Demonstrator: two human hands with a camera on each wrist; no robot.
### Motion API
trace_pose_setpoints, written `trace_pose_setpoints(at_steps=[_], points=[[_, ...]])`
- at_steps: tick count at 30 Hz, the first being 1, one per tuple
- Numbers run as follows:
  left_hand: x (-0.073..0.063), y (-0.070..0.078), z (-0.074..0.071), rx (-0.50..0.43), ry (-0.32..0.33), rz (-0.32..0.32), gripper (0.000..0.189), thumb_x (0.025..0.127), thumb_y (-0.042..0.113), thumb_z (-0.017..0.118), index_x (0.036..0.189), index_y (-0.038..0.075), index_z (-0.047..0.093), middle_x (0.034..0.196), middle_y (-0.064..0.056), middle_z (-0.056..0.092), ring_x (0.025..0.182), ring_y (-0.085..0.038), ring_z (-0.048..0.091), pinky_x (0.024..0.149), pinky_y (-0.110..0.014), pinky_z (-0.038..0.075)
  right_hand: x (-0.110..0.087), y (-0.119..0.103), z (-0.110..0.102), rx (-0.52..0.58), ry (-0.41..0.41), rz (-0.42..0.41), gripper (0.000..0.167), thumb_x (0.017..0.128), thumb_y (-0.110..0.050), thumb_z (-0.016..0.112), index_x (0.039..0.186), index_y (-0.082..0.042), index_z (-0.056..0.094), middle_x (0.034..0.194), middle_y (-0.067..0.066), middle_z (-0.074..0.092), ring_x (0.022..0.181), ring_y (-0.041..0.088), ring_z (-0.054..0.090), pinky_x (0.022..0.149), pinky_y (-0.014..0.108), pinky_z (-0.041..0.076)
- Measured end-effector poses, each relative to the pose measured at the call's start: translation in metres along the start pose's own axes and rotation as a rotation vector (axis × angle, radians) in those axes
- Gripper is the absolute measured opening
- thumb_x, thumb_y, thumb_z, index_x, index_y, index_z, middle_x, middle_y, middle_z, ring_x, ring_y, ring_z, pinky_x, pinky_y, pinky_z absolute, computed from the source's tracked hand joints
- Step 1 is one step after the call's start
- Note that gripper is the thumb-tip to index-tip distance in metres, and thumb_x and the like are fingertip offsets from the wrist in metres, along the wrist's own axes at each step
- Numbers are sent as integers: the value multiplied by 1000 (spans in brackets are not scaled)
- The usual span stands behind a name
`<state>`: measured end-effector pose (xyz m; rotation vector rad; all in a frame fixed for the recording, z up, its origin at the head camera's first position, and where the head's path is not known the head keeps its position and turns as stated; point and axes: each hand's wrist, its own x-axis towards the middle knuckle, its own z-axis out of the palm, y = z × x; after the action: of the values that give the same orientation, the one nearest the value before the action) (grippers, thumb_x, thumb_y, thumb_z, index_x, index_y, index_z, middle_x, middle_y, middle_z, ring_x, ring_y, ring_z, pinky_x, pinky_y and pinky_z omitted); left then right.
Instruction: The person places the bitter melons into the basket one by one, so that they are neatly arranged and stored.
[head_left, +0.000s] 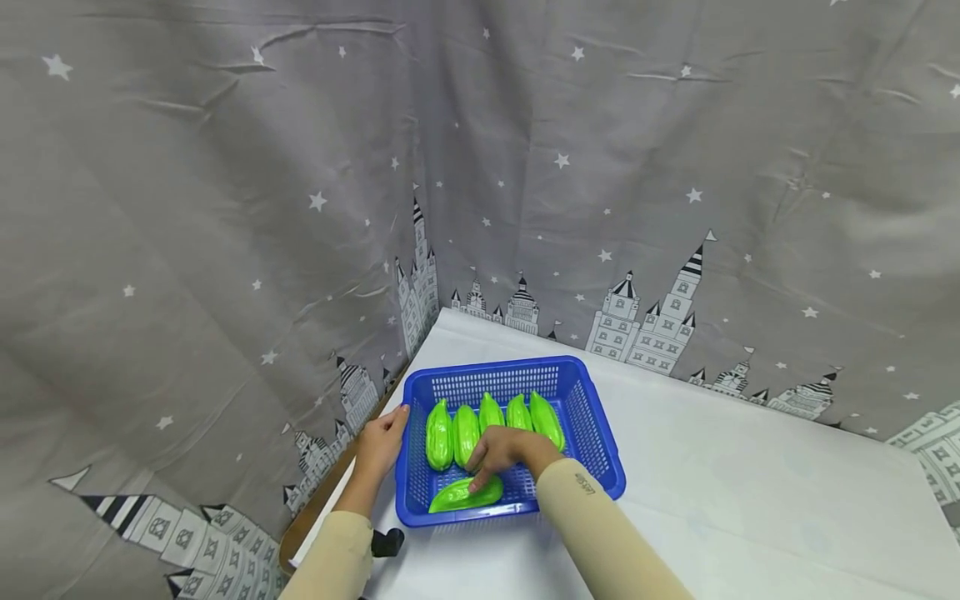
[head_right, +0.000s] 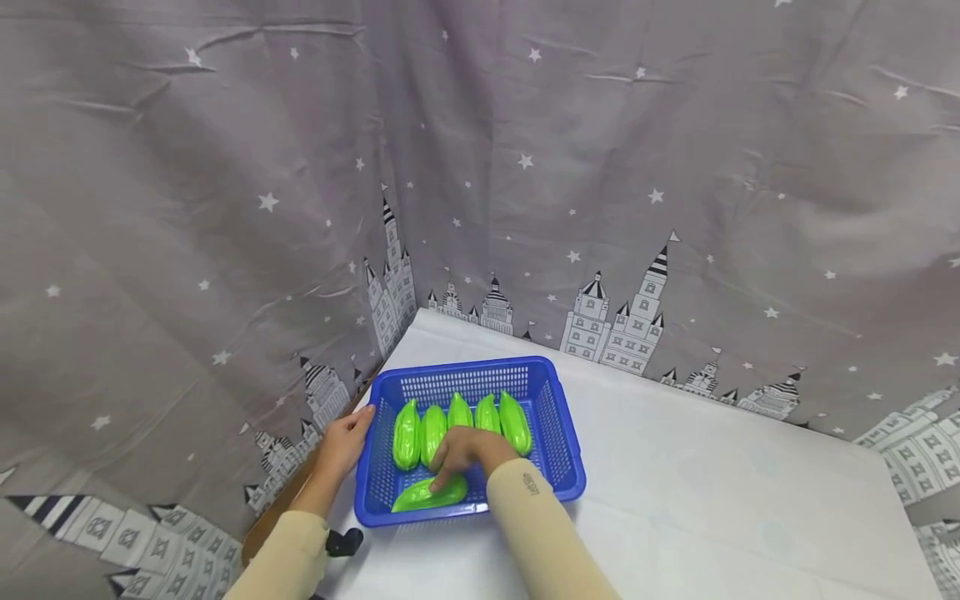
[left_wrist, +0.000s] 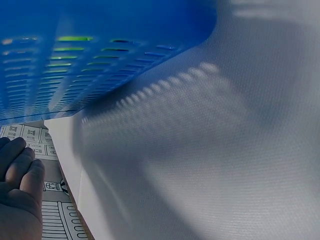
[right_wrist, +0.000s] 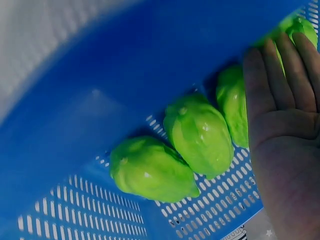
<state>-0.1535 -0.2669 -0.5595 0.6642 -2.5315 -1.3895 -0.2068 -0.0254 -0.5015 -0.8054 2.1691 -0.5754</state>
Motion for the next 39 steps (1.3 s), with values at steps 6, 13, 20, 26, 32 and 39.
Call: trace_pose_setpoints(at_steps=[6, 13, 20, 26, 32, 39], points=[[1, 1, 2, 13, 4, 17, 56, 102, 51, 55, 136, 7, 63, 135, -18, 59, 128, -41, 53, 106, -58, 40, -6, 2, -10, 22, 2, 10, 33, 80, -34, 87, 108, -19, 80, 112, -10, 73, 124, 21, 58, 110, 45, 40], [1, 2, 3, 1, -3, 11, 57, 101, 52, 55, 136, 8, 63, 136, -17, 59, 129, -40, 53, 107, -57, 39, -3, 9, -13, 67, 15, -1, 33, 80, -35, 87, 108, -18, 80, 108, -10, 74, 121, 20, 59, 109, 42, 41], [1, 2, 3, -3, -4, 12, 58, 101, 54, 54, 137, 9, 62, 136, -17, 59, 129, -40, 53, 107, -57, 39, -1, 13, -14, 257, 148, -102, 50, 81, -27, 87, 125, -8, 72, 124, 3, 71, 125, 26, 59, 107, 43, 44], [0, 1, 1, 5, -2, 11, 59, 102, 54, 52, 138, 8, 61, 136, -19, 58, 129, -42, 52, 107, -59, 39, 2, 18, -15, 544, 388, -242, 80, 80, -21, 88, 148, -3, 49, 152, 10, 48, 143, 31, 39, 115, 45, 33], [0, -2, 0, 8, 2, 6, 59, 101, 54, 53, 137, 8, 62, 136, -19, 59, 128, -42, 53, 106, -57, 40, -8, 25, -24, 648, 614, -227, 91, 80, -26, 89, 155, -8, 40, 157, 5, 41, 147, 28, 32, 117, 44, 28], [0, -2, -1, 12, -6, -8, 62, 100, 58, 52, 138, 11, 62, 138, -20, 57, 128, -43, 52, 106, -59, 40, -35, 52, -48, 694, 802, -204, 91, 80, -24, 88, 155, -9, 39, 158, 3, 40, 146, 20, 33, 118, 35, 26]])
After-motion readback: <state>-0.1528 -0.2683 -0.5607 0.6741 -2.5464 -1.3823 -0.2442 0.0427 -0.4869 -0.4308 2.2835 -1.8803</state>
